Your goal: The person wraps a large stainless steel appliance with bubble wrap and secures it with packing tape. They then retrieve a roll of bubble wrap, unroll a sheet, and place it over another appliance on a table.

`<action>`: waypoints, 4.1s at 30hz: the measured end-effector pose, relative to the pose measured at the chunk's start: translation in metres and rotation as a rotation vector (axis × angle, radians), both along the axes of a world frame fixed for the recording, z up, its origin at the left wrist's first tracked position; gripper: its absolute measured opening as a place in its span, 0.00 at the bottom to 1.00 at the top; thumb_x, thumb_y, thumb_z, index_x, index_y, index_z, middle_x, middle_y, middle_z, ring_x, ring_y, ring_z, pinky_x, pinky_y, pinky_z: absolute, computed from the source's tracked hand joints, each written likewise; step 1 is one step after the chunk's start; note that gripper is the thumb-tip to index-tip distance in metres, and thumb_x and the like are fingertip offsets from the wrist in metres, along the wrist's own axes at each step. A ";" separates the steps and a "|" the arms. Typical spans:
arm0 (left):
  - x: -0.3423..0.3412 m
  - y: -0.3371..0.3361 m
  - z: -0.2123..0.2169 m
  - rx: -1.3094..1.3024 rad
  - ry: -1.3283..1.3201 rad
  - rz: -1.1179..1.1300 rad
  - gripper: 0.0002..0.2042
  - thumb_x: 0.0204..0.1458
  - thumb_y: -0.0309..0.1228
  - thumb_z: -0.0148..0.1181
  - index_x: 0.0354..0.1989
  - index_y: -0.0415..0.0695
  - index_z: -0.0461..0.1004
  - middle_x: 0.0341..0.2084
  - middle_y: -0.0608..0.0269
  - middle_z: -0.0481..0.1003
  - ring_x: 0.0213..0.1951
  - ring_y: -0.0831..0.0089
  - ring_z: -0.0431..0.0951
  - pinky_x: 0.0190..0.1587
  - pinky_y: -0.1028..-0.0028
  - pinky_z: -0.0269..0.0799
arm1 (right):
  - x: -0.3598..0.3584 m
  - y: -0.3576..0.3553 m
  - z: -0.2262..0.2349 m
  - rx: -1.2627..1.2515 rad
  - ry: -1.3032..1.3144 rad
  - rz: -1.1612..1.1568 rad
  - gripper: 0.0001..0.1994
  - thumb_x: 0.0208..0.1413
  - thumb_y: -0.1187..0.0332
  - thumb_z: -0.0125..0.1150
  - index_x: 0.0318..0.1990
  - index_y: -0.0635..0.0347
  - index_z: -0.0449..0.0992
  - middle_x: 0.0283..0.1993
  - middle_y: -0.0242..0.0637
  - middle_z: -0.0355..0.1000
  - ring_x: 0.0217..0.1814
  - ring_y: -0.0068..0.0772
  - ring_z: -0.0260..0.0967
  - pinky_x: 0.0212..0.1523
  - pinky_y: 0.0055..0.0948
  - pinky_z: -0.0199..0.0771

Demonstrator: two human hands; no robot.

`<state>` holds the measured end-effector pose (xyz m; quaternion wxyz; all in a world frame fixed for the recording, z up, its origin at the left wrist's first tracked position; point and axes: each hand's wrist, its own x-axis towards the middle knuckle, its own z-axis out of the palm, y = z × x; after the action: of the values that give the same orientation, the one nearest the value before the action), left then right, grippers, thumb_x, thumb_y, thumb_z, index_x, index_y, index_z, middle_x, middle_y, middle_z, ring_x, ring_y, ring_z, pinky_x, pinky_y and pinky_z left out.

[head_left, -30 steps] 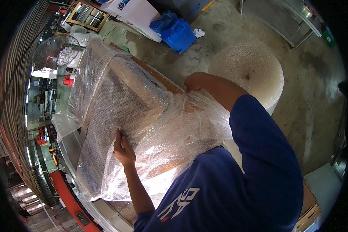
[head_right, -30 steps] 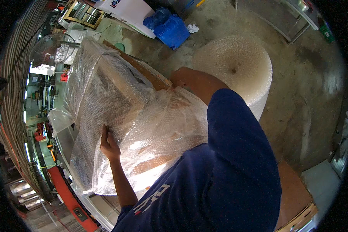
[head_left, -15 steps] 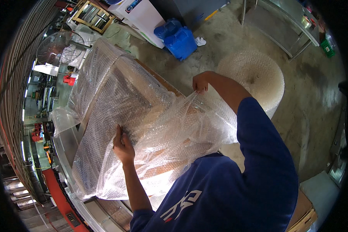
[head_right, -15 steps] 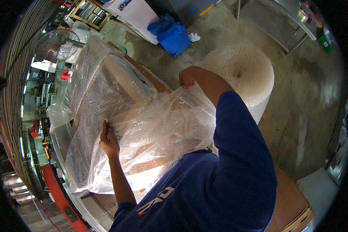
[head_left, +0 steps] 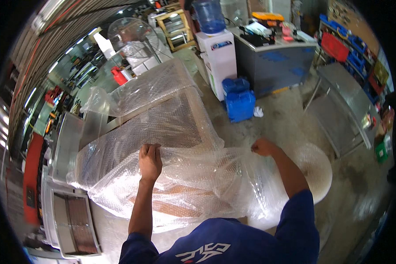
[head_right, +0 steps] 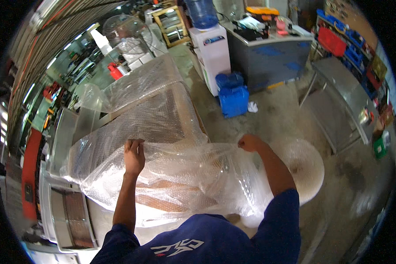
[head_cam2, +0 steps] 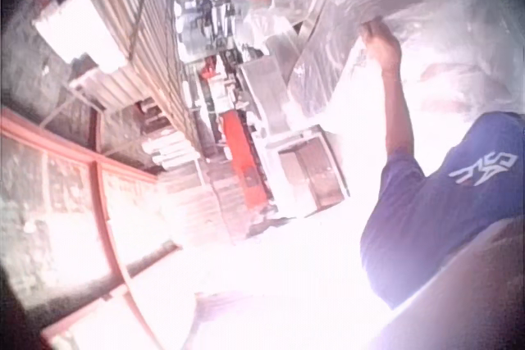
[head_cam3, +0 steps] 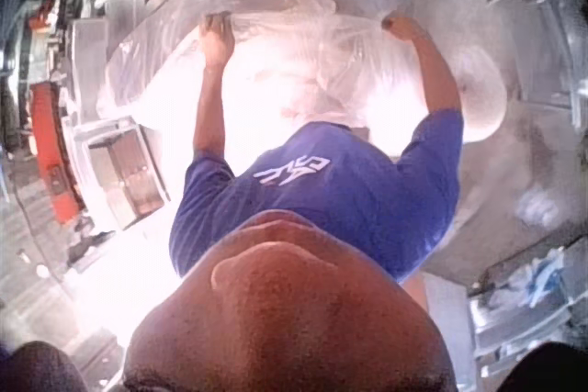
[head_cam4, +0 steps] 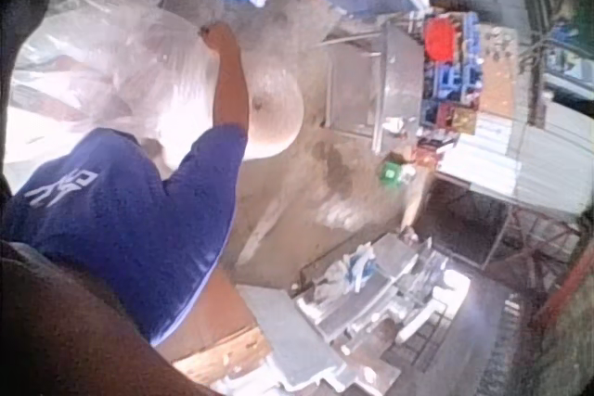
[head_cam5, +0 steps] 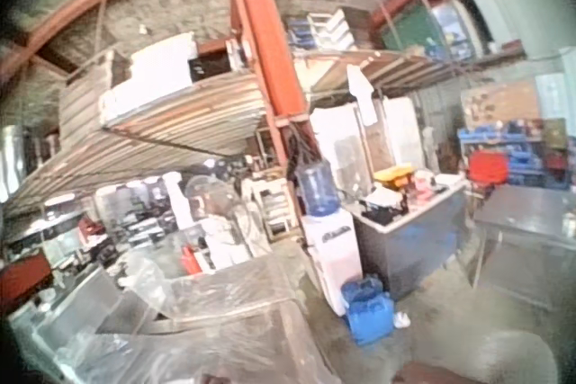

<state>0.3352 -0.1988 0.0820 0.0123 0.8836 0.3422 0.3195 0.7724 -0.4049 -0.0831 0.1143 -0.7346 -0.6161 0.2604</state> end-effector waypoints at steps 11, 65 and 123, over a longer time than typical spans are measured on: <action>-0.086 -0.258 0.065 0.163 -0.163 0.085 0.08 0.47 0.17 0.60 0.35 0.42 0.74 0.28 0.61 0.73 0.35 0.59 0.75 0.45 0.57 0.66 | -0.059 -0.178 0.067 0.344 0.166 -0.192 0.09 0.57 0.70 0.62 0.43 0.62 0.82 0.36 0.47 0.75 0.36 0.40 0.74 0.37 0.32 0.74; 0.157 -0.961 -0.128 -0.332 -0.780 1.204 0.05 0.53 0.23 0.58 0.36 0.38 0.71 0.32 0.48 0.72 0.35 0.49 0.76 0.35 0.59 0.73 | 0.202 -0.567 0.142 0.105 -0.078 0.165 0.29 0.52 0.49 0.61 0.56 0.61 0.75 0.59 0.59 0.68 0.64 0.49 0.64 0.65 0.41 0.61; 0.399 -0.997 -0.113 0.138 -0.576 2.355 0.10 0.59 0.31 0.52 0.41 0.36 0.73 0.36 0.44 0.77 0.39 0.51 0.78 0.44 0.59 0.72 | 0.252 -0.187 0.145 0.196 -0.341 1.558 0.44 0.47 0.51 0.68 0.72 0.52 0.55 0.76 0.51 0.46 0.78 0.55 0.40 0.73 0.54 0.43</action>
<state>0.7344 -1.1958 -0.0314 -0.2572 -0.0729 0.9027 0.3372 1.0240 -0.5919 0.0623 -0.1322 -0.1097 -0.9806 0.0941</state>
